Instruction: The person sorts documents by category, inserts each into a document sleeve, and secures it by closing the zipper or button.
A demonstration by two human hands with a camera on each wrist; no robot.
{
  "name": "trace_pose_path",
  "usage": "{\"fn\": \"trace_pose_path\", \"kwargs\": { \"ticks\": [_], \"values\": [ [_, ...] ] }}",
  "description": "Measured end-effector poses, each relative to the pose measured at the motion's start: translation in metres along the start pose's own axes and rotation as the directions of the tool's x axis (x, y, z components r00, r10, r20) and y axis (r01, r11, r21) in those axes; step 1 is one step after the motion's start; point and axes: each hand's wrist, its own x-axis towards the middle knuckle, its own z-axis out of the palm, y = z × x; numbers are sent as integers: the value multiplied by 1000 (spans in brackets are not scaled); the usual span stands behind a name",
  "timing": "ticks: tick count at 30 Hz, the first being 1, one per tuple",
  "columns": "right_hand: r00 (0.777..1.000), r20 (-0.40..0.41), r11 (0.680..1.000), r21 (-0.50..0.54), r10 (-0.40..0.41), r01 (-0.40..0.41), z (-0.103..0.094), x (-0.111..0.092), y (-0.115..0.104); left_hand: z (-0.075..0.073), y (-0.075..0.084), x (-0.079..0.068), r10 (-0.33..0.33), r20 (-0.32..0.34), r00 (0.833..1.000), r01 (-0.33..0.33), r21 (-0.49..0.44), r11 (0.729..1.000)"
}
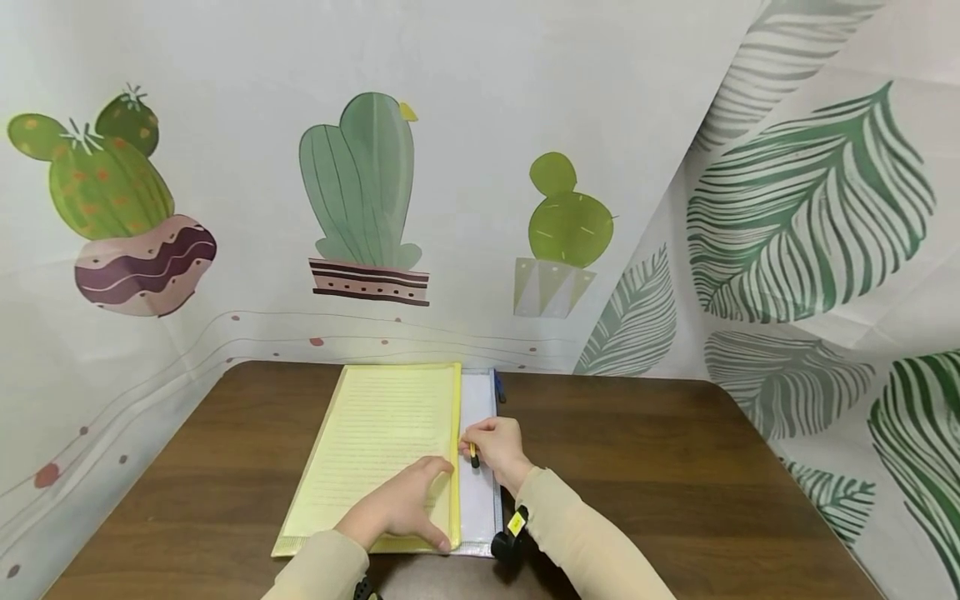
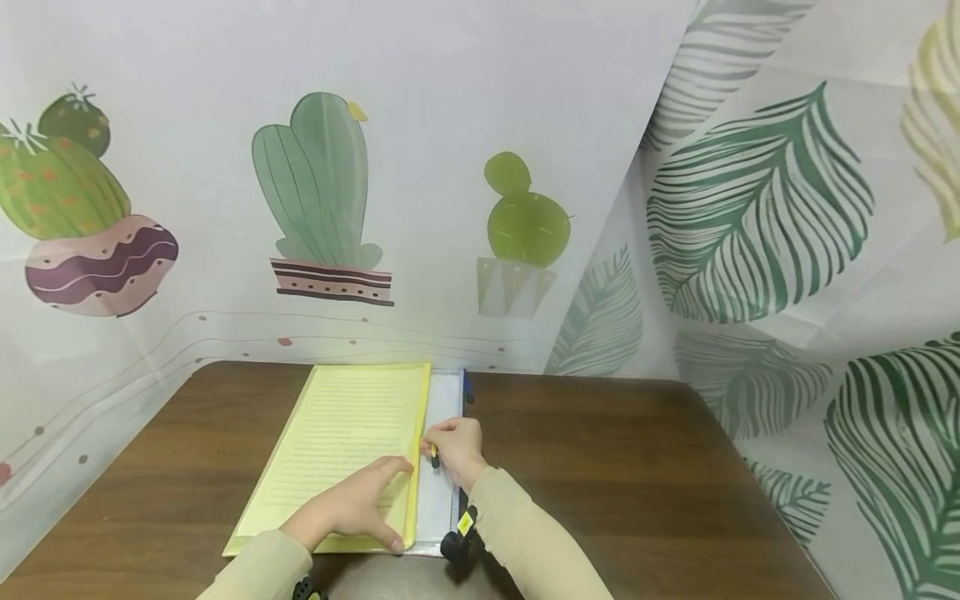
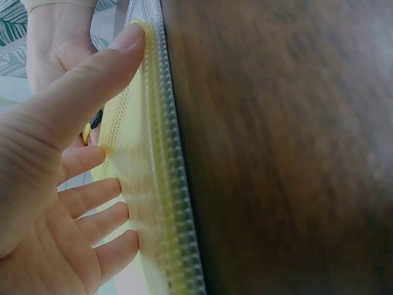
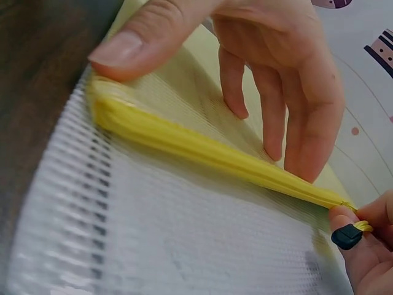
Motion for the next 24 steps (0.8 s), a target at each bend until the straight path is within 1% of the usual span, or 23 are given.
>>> {"fn": "trace_pose_path", "kwargs": {
  "ticks": [3,11,17,24],
  "values": [
    [1000,-10,1000,-10,-17,17,1,2,-1,1,-1,0,-2,-1,1000,2,3,1000],
    [999,-25,999,-29,-24,23,2,8,-3,3,-3,0,-3,-1,1000,3,15,1000],
    [999,-24,999,-33,-26,25,3,13,-2,3,-1,-1,-17,12,1000,17,13,1000],
    [999,-35,999,-35,-34,33,3,20,-4,2,2,-2,-28,25,999,27,48,998]
  ]
}}
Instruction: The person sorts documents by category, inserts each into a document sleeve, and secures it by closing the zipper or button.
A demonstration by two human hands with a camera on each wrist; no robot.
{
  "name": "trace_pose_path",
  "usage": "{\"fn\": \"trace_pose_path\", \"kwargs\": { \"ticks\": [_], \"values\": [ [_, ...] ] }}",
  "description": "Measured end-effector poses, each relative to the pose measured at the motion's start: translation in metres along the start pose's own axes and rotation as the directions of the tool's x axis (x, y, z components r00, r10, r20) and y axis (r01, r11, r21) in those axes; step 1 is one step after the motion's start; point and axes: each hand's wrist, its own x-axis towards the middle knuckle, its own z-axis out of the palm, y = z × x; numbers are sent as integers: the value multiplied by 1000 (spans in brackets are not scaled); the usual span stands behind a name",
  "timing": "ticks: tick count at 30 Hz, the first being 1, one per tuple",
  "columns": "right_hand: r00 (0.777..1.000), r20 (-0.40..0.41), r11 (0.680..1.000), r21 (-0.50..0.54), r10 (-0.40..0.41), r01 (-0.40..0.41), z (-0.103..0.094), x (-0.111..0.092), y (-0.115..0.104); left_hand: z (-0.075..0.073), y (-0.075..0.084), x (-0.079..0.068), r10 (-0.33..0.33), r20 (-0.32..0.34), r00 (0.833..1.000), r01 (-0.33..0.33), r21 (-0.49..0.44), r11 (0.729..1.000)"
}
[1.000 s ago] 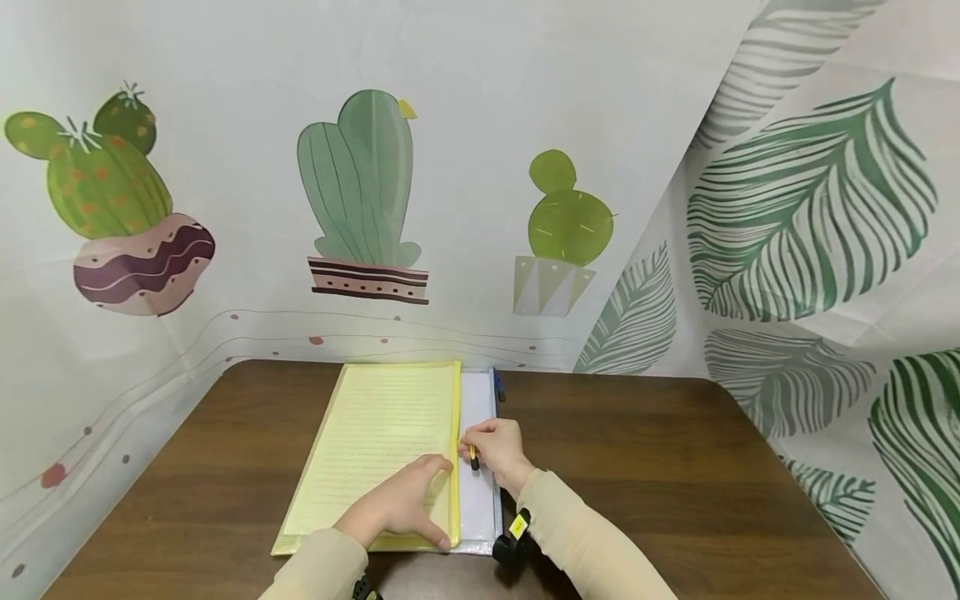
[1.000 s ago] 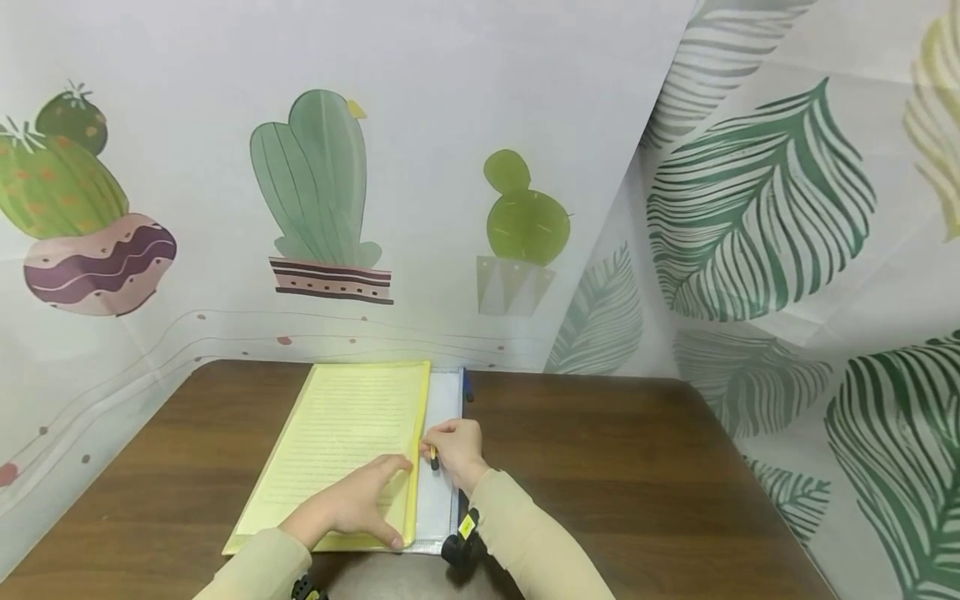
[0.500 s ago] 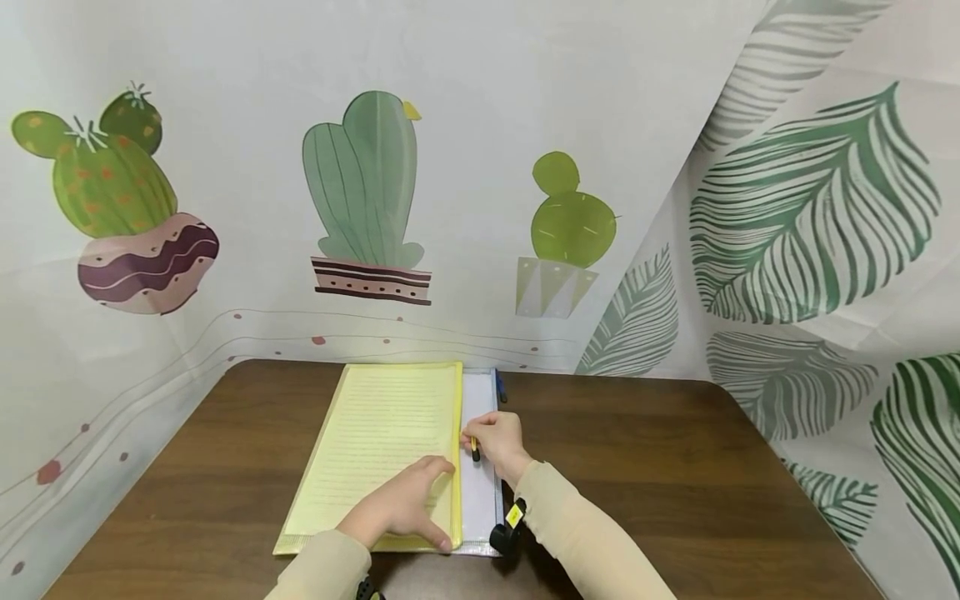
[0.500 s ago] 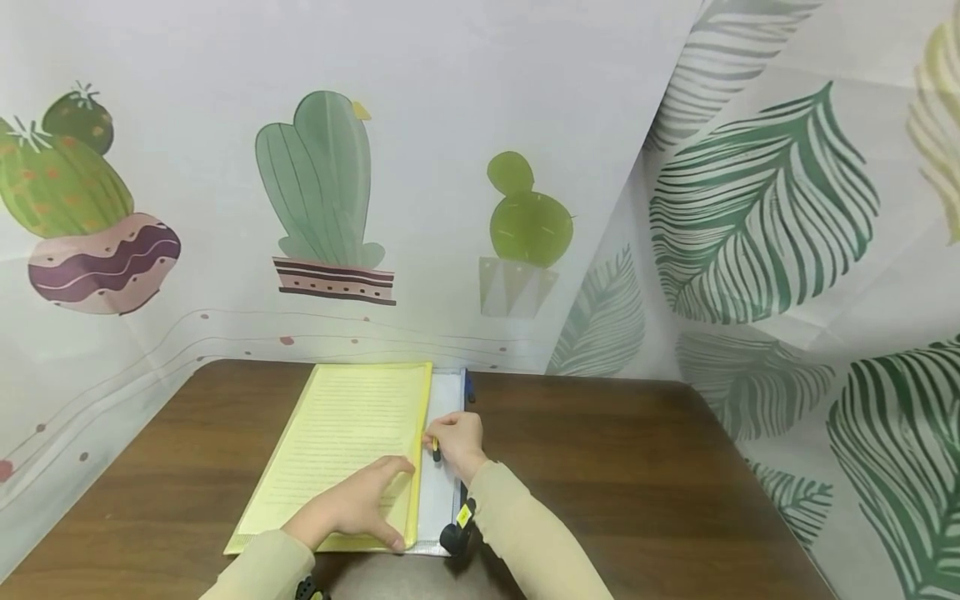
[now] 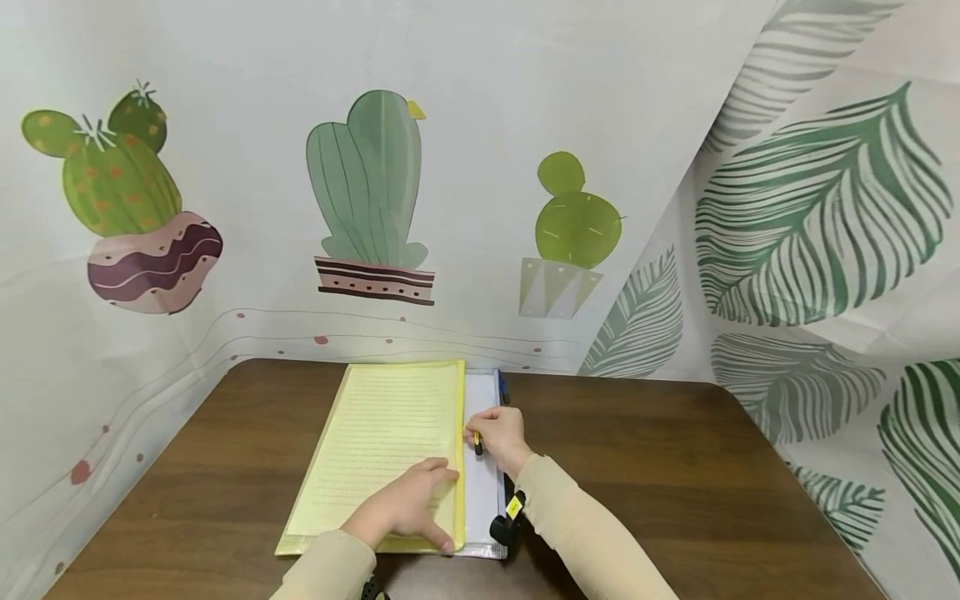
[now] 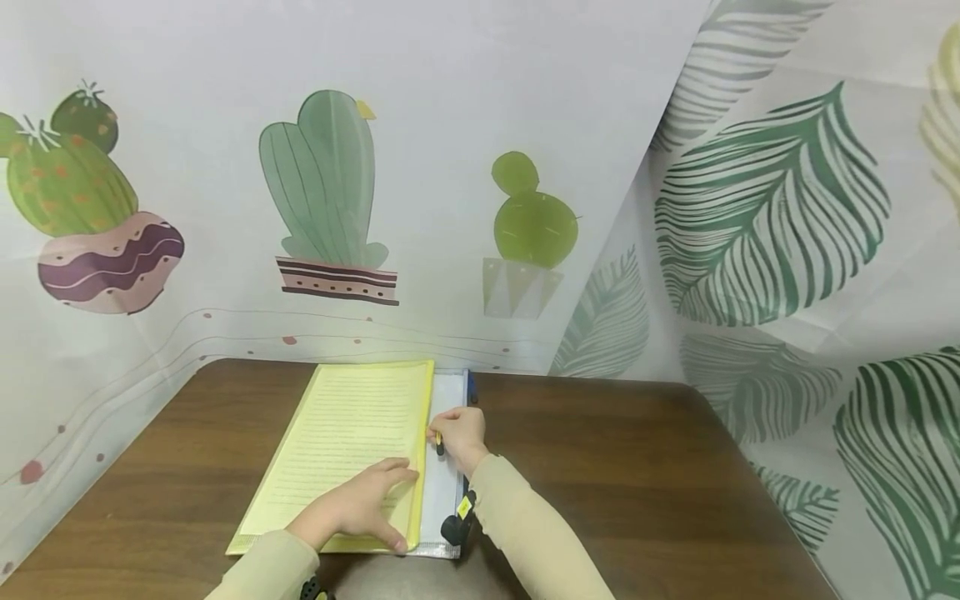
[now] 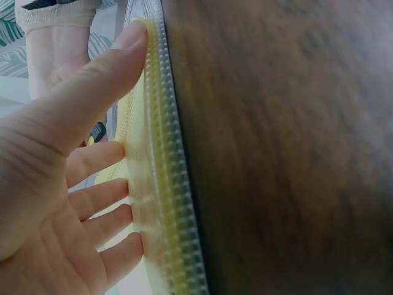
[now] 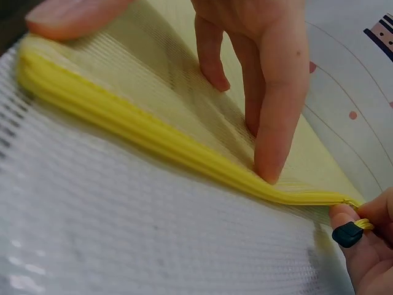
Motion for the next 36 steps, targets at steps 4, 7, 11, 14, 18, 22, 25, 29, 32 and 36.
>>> {"fn": "trace_pose_path", "kwargs": {
  "ticks": [4,7,11,14,18,22,25,29,32,36],
  "values": [
    [1000,-5,1000,0,-8,8,0,4,-1,0,2,1,-4,8,1000,3,21,1000],
    [1000,-10,1000,-1,-4,4,-1,7,-1,0,2,1,-7,12,1000,7,27,1000],
    [1000,-18,1000,-2,-1,1,0,10,-3,0,3,2,-8,17,1000,8,24,1000],
    [1000,-21,1000,-7,-12,12,1,11,-6,-1,3,2,-12,19,1000,12,20,1000],
    [999,-23,1000,-18,-26,26,2,14,-10,-1,3,2,-24,18,1000,24,16,1000],
    [999,-34,999,-28,-37,36,3,16,-13,-1,3,2,-27,15,1000,27,17,999],
    [998,-38,999,-26,-44,43,5,18,-16,-2,3,2,-26,12,1000,26,20,999],
    [998,-36,998,-31,-48,47,5,20,-17,-3,3,1,-26,11,1000,26,16,1000],
    [998,-34,998,-33,-55,54,6,21,-18,-3,4,1,-28,14,999,28,14,1000],
    [996,-31,997,-24,-78,77,6,23,-20,-2,3,1,-33,17,999,33,18,999]
  ]
}}
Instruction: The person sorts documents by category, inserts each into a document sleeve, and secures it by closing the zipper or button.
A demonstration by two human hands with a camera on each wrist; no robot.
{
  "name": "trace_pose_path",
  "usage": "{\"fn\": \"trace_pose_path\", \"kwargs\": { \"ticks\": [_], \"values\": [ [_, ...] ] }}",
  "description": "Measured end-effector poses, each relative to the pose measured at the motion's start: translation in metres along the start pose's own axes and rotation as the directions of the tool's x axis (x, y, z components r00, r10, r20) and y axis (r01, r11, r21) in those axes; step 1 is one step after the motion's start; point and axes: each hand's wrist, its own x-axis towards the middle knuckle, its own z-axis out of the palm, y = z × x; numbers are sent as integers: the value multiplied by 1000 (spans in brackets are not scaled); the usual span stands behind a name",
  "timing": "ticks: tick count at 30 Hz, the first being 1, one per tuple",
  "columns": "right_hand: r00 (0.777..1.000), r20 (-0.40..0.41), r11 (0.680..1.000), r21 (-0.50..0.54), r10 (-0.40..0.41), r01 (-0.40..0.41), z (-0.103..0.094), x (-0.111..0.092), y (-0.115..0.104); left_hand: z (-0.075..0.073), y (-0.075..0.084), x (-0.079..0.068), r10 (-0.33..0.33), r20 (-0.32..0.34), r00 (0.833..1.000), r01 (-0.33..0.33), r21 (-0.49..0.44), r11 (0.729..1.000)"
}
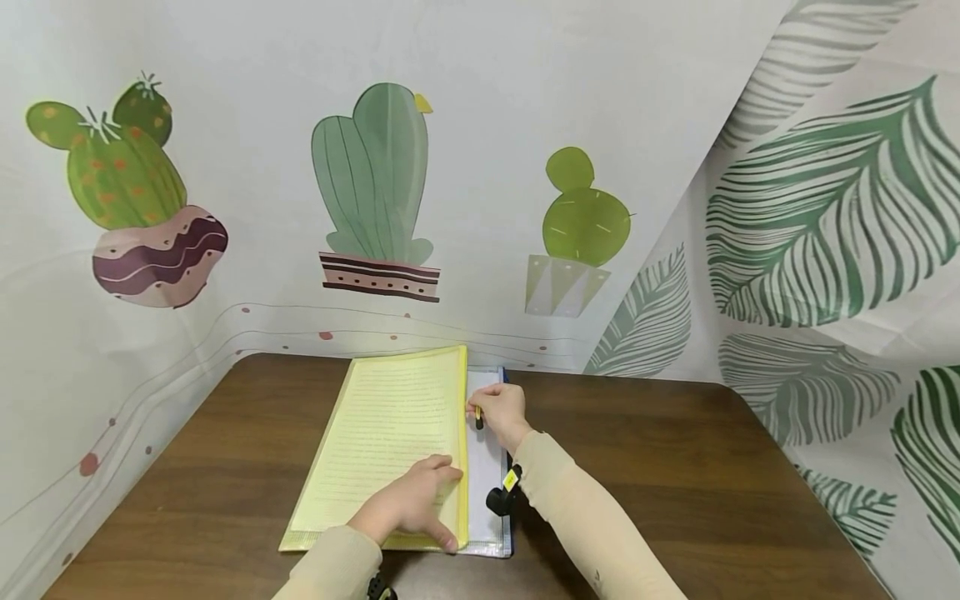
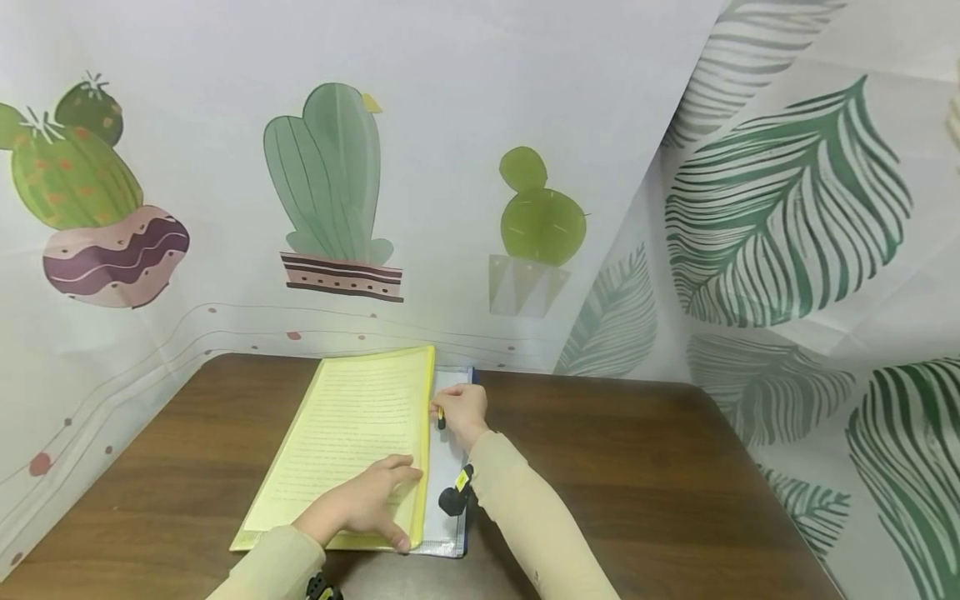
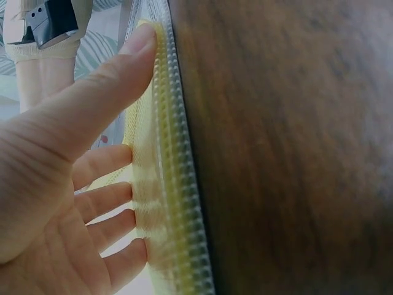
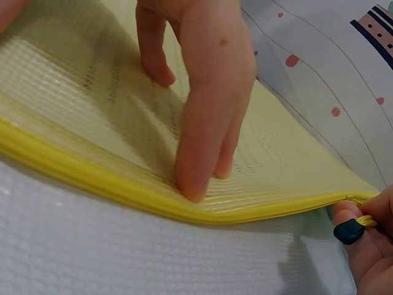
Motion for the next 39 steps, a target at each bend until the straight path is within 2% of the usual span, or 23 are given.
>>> {"fn": "trace_pose_path", "kwargs": {
  "ticks": [10,18,26,32,39],
  "values": [
    [1000,5,1000,19,13,-13,2,5,-6,2,-2,2,-15,-2,1000,15,0,1000],
    [999,-20,999,0,-32,32,4,10,-7,3,-2,1,-18,-9,1000,18,1,1000],
    [999,-44,1000,14,-12,13,5,19,-9,3,-2,1,-6,-10,1000,6,19,1000],
    [999,-48,999,33,-16,18,8,26,-8,2,-1,0,-26,-1,1000,26,9,1000],
    [998,-60,999,3,-33,33,9,31,-7,1,1,-1,-15,-8,1000,16,30,999]
  ]
}}
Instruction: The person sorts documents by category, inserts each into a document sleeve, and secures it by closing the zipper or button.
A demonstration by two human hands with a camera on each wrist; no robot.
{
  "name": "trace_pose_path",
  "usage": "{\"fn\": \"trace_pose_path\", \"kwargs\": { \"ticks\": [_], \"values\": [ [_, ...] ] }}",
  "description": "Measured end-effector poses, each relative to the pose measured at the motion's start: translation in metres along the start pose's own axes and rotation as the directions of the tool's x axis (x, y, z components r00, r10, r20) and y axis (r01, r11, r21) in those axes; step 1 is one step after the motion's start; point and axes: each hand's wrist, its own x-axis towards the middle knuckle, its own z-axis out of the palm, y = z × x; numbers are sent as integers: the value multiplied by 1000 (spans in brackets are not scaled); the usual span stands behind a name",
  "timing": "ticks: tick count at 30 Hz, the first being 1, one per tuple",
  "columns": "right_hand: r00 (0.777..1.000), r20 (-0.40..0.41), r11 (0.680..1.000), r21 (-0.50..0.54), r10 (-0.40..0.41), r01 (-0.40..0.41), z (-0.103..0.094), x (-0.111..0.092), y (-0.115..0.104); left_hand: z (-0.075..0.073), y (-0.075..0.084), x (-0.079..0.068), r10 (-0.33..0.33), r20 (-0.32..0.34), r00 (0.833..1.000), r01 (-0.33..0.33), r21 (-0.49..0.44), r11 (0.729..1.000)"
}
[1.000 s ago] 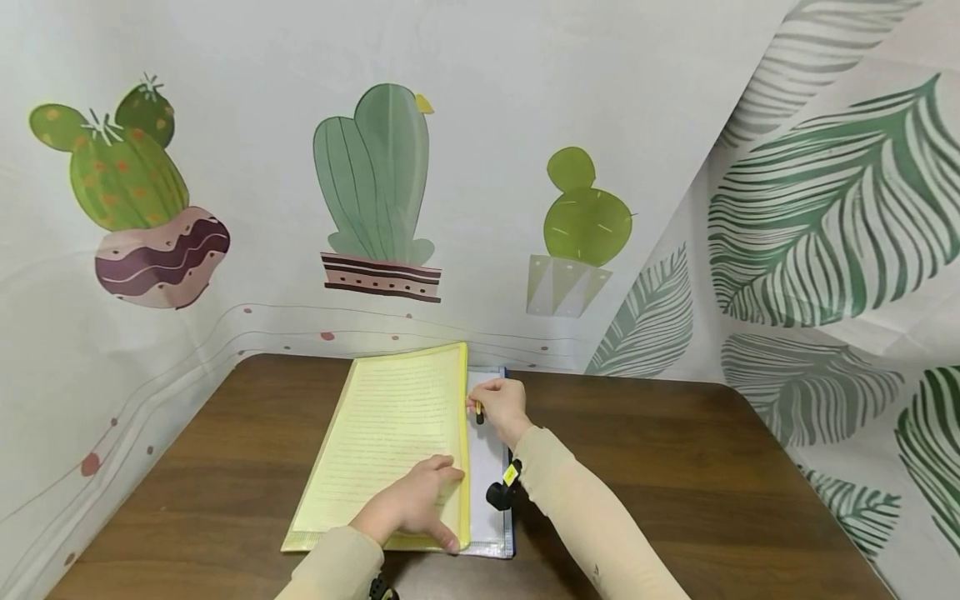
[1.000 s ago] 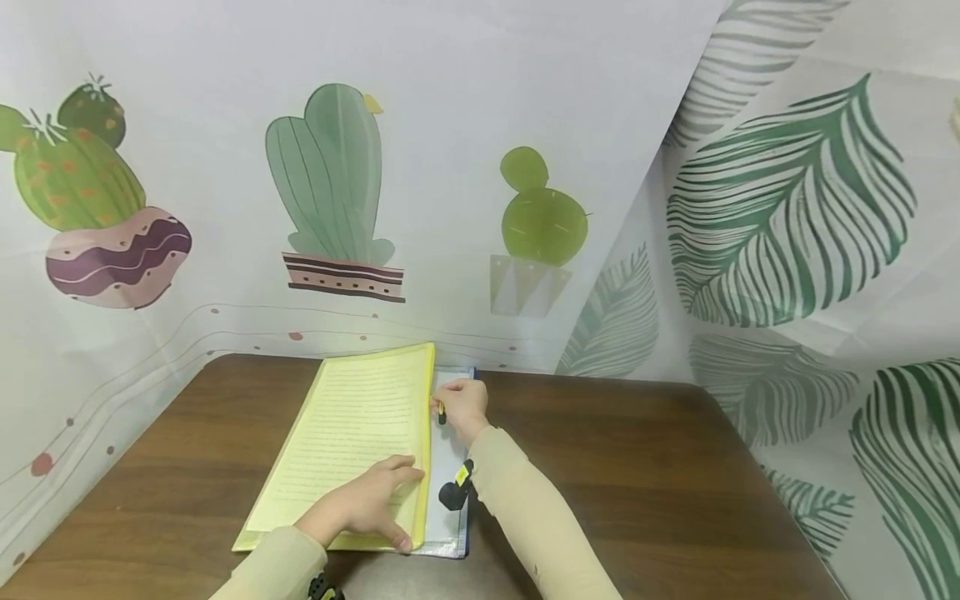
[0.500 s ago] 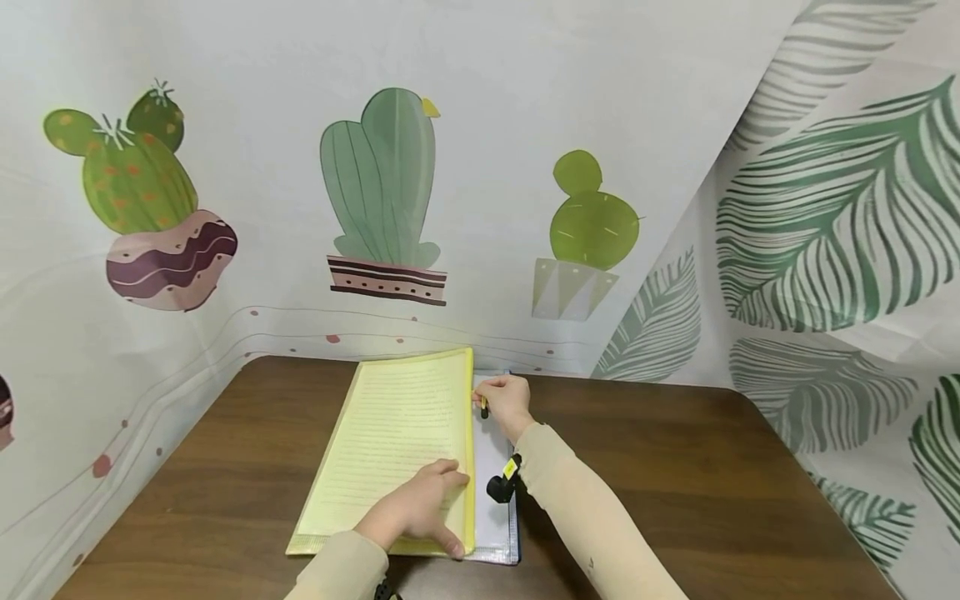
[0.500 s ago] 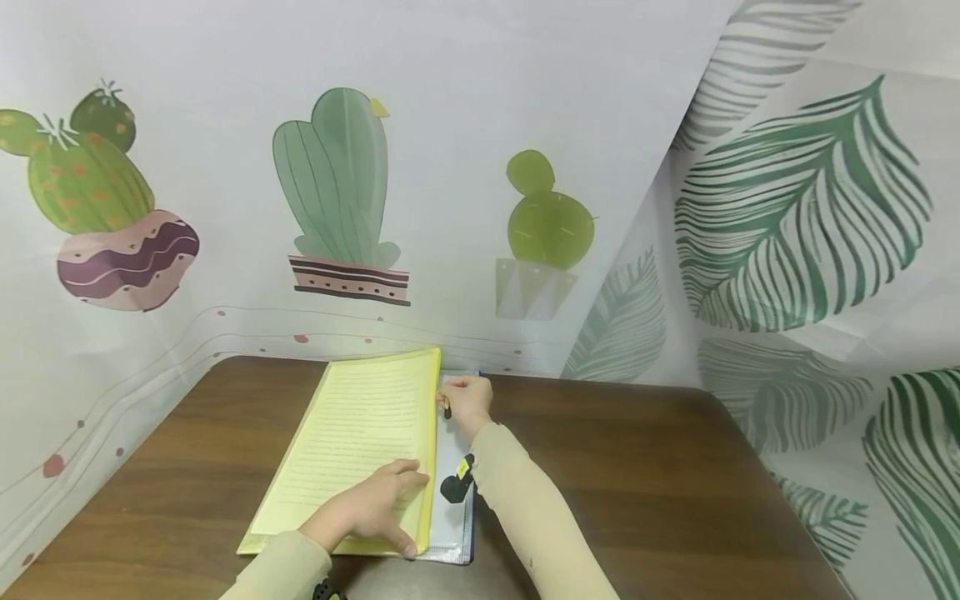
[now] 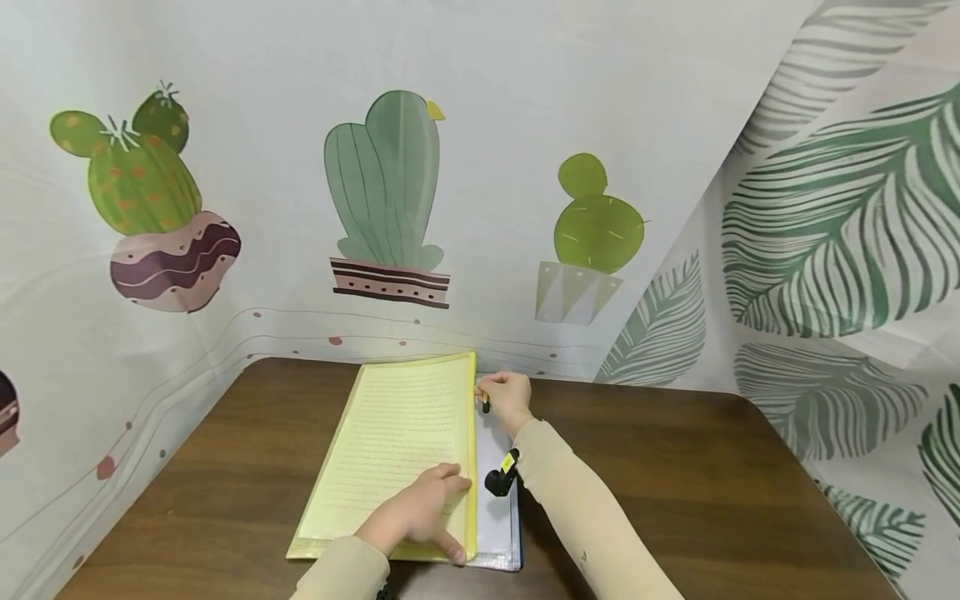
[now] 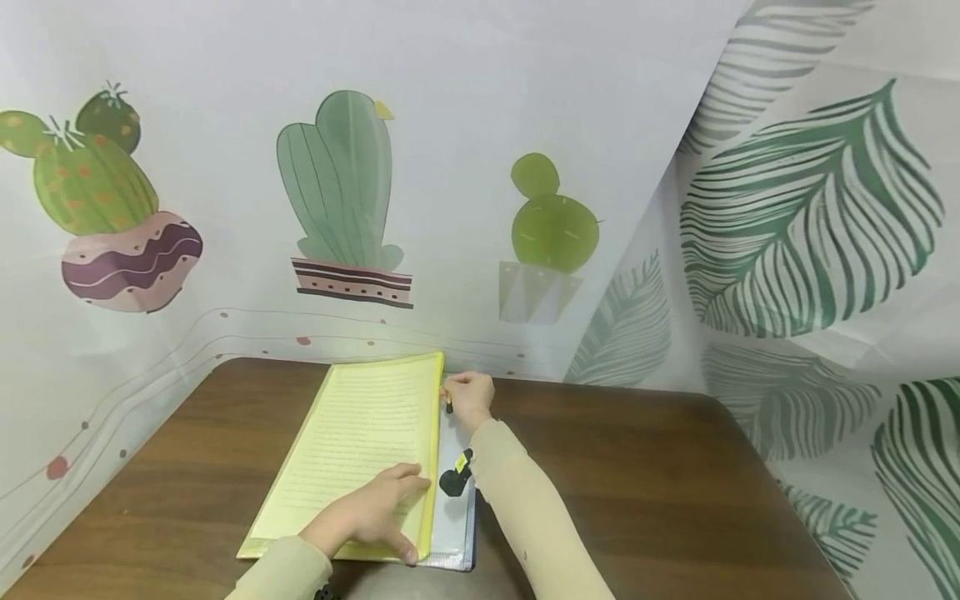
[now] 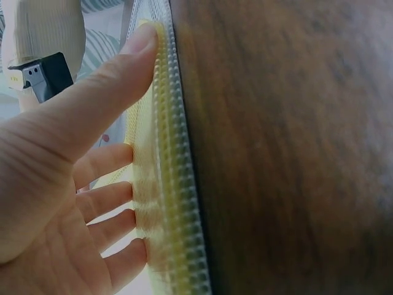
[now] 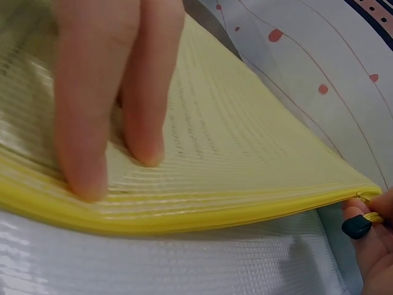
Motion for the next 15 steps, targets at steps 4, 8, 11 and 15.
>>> {"fn": "trace_pose_path", "kwargs": {
  "ticks": [4,8,11,15],
  "values": [
    [1000,4,1000,-16,-16,16,0,3,-1,0,1,-1,-1,-2,1000,1,5,1000],
    [1000,3,1000,-20,-15,15,1,9,-2,0,1,-1,3,-5,1000,-3,14,1000],
    [1000,4,999,-37,-24,24,2,12,-2,0,1,-1,7,-10,1000,-7,27,1000],
    [999,5,998,-45,-38,38,4,16,-5,0,-1,-1,8,-10,1000,-7,39,999]
  ]
}}
